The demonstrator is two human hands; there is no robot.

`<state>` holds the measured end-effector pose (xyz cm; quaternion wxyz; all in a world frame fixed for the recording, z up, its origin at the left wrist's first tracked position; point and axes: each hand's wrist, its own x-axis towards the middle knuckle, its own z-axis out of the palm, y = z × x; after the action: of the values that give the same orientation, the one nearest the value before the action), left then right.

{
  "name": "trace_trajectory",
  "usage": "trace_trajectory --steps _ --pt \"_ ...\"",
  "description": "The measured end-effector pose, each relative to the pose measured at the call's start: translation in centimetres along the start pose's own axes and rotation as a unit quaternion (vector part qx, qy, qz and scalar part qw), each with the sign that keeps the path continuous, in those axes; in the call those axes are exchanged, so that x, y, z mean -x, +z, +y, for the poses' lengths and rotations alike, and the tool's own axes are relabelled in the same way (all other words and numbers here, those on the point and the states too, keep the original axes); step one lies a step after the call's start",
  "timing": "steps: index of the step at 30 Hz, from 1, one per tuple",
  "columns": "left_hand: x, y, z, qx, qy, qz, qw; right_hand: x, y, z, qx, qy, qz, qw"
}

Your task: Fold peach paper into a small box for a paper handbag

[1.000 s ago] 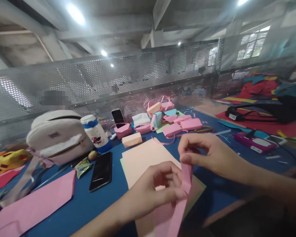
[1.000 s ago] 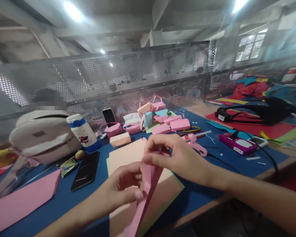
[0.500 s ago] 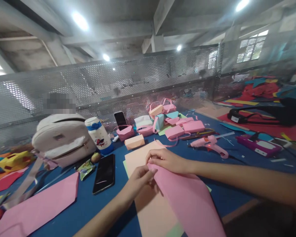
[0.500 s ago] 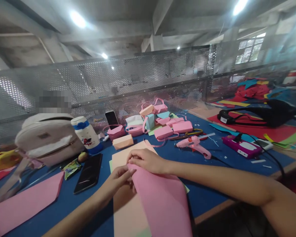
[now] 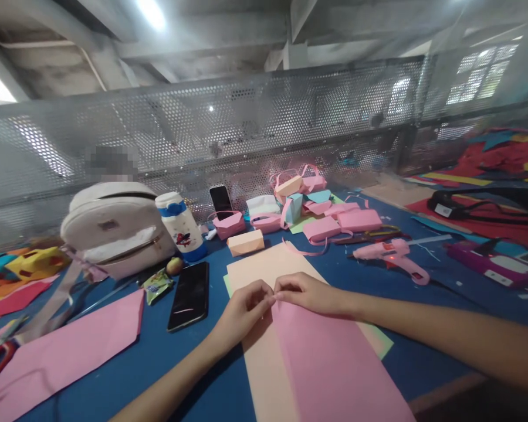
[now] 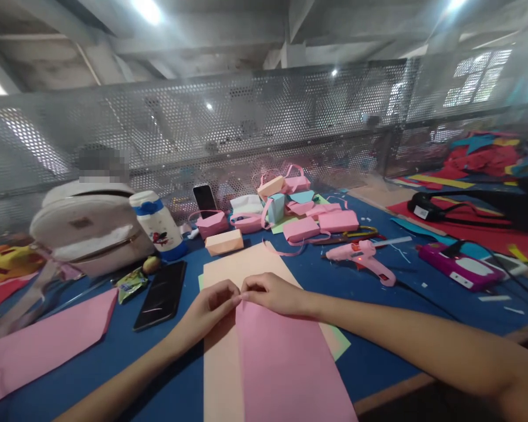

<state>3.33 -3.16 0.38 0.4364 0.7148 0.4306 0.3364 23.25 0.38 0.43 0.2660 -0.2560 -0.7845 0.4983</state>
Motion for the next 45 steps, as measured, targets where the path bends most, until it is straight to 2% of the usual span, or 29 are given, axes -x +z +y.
trace_trajectory --steps 10,16,18,21,25,30,36,45 --pt "0.8 0.3 0.4 -0.131 0.030 0.012 0.991 0.2 0.3 -0.2 -0.017 0.002 0.006 1.000" --pt "0.9 0.1 0.6 -0.159 0.052 0.023 0.986 0.2 0.3 -0.3 -0.030 0.003 0.010 1.000" --pt "0.8 0.0 0.6 -0.148 0.050 0.040 0.987 0.2 0.1 -0.3 -0.032 0.008 0.009 0.999" --pt "0.4 -0.2 0.4 -0.075 0.016 0.065 0.995 0.1 -0.4 -0.1 -0.021 0.019 0.031 0.999" --pt "0.0 -0.3 0.1 0.012 -0.049 0.058 0.997 -0.1 -0.6 0.2 -0.015 0.025 0.046 0.998" --pt "0.2 -0.1 0.3 0.019 -0.070 0.085 0.994 -0.1 -0.4 0.2 -0.030 0.028 0.041 0.998" --pt "0.6 0.1 0.6 -0.017 -0.056 0.124 0.991 -0.2 -0.5 0.6 -0.030 0.019 0.049 0.998" --pt "0.3 -0.1 0.0 0.007 -0.082 0.065 0.995 0.1 -0.3 0.6 -0.020 0.004 0.059 0.998"
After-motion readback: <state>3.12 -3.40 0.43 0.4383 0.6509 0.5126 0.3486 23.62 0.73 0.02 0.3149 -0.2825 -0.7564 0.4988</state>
